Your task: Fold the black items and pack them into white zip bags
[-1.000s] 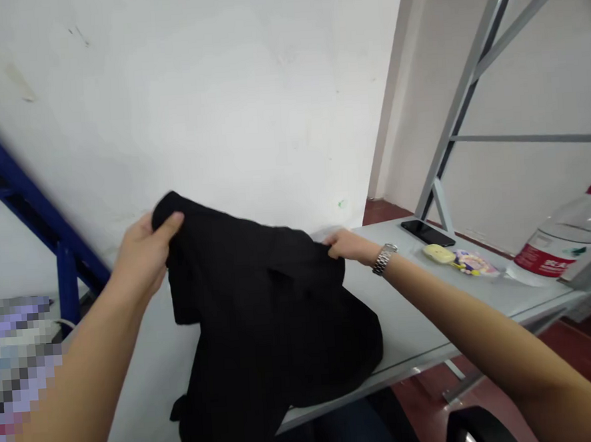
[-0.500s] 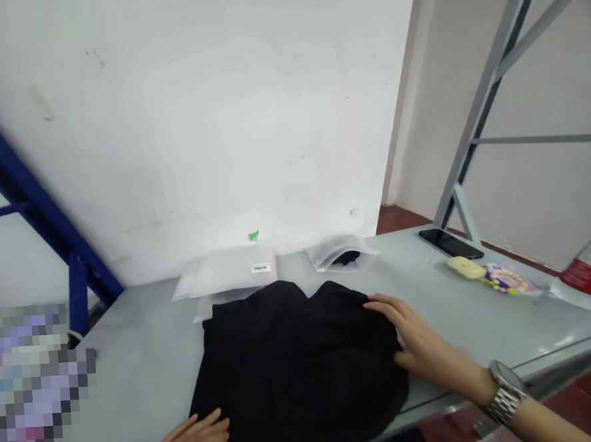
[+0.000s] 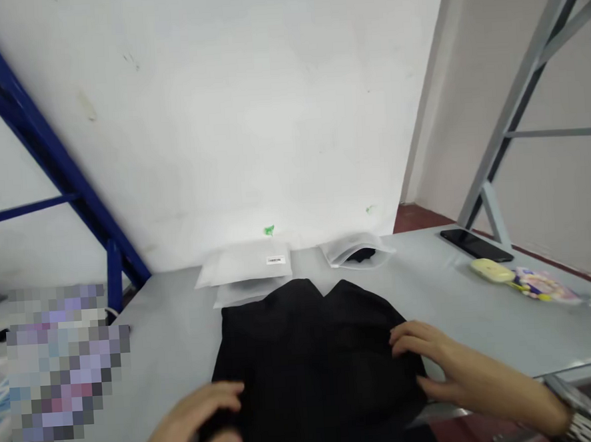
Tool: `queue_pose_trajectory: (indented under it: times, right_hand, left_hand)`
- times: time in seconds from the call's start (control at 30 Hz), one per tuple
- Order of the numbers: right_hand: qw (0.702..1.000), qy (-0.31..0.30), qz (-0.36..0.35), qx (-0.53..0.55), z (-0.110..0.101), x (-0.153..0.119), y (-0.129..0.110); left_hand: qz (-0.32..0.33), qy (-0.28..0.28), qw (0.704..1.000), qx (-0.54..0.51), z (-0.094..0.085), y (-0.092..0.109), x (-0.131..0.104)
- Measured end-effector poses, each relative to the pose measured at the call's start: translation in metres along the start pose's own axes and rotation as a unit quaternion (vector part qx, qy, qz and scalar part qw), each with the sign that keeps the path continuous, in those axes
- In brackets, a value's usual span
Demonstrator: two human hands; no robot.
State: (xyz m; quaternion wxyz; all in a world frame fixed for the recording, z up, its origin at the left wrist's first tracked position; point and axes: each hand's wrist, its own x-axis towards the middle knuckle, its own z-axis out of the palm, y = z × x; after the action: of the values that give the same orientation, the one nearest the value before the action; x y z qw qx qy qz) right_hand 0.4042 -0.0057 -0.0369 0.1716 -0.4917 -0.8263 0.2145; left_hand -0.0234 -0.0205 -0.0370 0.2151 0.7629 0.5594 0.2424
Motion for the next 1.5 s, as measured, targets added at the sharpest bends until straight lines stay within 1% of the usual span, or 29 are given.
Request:
queue_pose_trajectory:
  times: [0.03, 0.07, 0.1, 0.13, 0.2, 0.27, 0.33, 0.4, 0.47, 0.53, 0.6, 0.7, 0.77, 0.8, 0.87, 0.93, 0.97, 1.03, 1.1, 1.17, 1.27, 1.37, 1.43, 1.5]
  right_hand:
    - [1.0, -0.003, 0.001, 0.016, -0.002, -0.001, -0.001]
    - [1.0, -0.001, 0.003, 0.028, -0.004, -0.001, -0.002]
    - [0.999, 0.005, 0.005, 0.038, -0.004, 0.0, -0.005]
    - [0.999, 0.015, 0.008, 0.042, -0.003, 0.002, -0.008]
    - [0.999, 0.036, 0.004, 0.038, 0.003, 0.008, -0.014]
    - [0.999, 0.037, -0.011, 0.024, 0.012, 0.012, -0.019]
    - [0.999, 0.021, -0.022, 0.008, 0.021, 0.013, -0.021]
    - [1.0, 0.004, -0.02, -0.006, 0.025, 0.013, -0.022]
    - [0.999, -0.014, -0.024, -0.02, 0.022, 0.016, -0.026]
    - [0.998, -0.026, -0.043, -0.037, 0.015, 0.023, -0.035]
    - [0.995, -0.017, -0.077, -0.058, 0.006, 0.039, -0.051]
    - [0.988, 0.02, -0.132, -0.075, 0.001, 0.077, -0.074]
    - [0.989, 0.05, -0.129, -0.058, 0.004, 0.109, -0.082]
    - [0.991, 0.064, -0.109, -0.035, 0.006, 0.127, -0.083]
    - [0.994, 0.091, -0.026, 0.047, 0.012, 0.164, -0.078]
    - [0.982, 0.107, 0.07, 0.14, 0.017, 0.201, -0.068]
    - [0.974, 0.113, 0.103, 0.165, 0.02, 0.218, -0.063]
    - [0.962, 0.124, 0.148, 0.194, 0.027, 0.248, -0.054]
    - [0.953, 0.137, 0.17, 0.21, 0.035, 0.27, -0.05]
    - [0.945, 0.15, 0.175, 0.231, 0.044, 0.285, -0.051]
    - [0.94, 0.165, 0.141, 0.265, 0.056, 0.299, -0.058]
    - [0.935, 0.183, 0.09, 0.29, 0.059, 0.306, -0.068]
    - [0.933, 0.194, 0.053, 0.298, 0.054, 0.306, -0.073]
    - [0.935, 0.201, 0.017, 0.292, 0.046, 0.302, -0.076]
  left_hand:
    - [-0.059, 0.057, 0.997, -0.005, 0.0, 0.004, 0.014]
    - [-0.111, 0.096, 0.989, -0.015, -0.001, 0.006, 0.03]
    - [-0.129, 0.128, 0.983, -0.037, -0.001, 0.007, 0.047]
    - [-0.136, 0.146, 0.978, -0.062, -0.001, 0.006, 0.063]
    - [-0.144, 0.145, 0.975, -0.086, 0.0, 0.001, 0.092]
    - [-0.142, 0.14, 0.977, -0.074, 0.0, -0.007, 0.11]
    - [-0.136, 0.158, 0.977, -0.037, -0.002, -0.015, 0.119]
    - [-0.126, 0.175, 0.976, 0.012, -0.007, -0.021, 0.121]
    - [-0.112, 0.177, 0.976, 0.066, -0.015, -0.023, 0.124]
    - [-0.09, 0.169, 0.975, 0.112, -0.022, -0.022, 0.133]
    - [-0.061, 0.155, 0.976, 0.141, -0.027, -0.02, 0.148]
    - [-0.035, 0.124, 0.979, 0.157, -0.026, -0.022, 0.175]
    - [-0.037, 0.118, 0.981, 0.151, -0.023, -0.028, 0.187]
    - [-0.04, 0.118, 0.982, 0.142, -0.022, -0.032, 0.19]
    - [-0.038, 0.116, 0.986, 0.11, -0.022, -0.042, 0.193]
    - [-0.032, 0.115, 0.991, 0.062, -0.027, -0.053, 0.192]
    - [-0.035, 0.123, 0.991, 0.034, -0.03, -0.059, 0.192]
    - [-0.067, 0.16, 0.985, -0.024, -0.035, -0.072, 0.192]
    - [-0.119, 0.208, 0.967, -0.085, -0.036, -0.083, 0.193]
    - [-0.161, 0.236, 0.946, -0.151, -0.032, -0.088, 0.196]
    - [-0.174, 0.256, 0.92, -0.241, -0.025, -0.084, 0.201]
    - [-0.147, 0.294, 0.894, -0.305, -0.024, -0.072, 0.201]
    - [-0.117, 0.323, 0.876, -0.339, -0.029, -0.065, 0.199]
    - [-0.091, 0.362, 0.853, -0.365, -0.036, -0.064, 0.196]
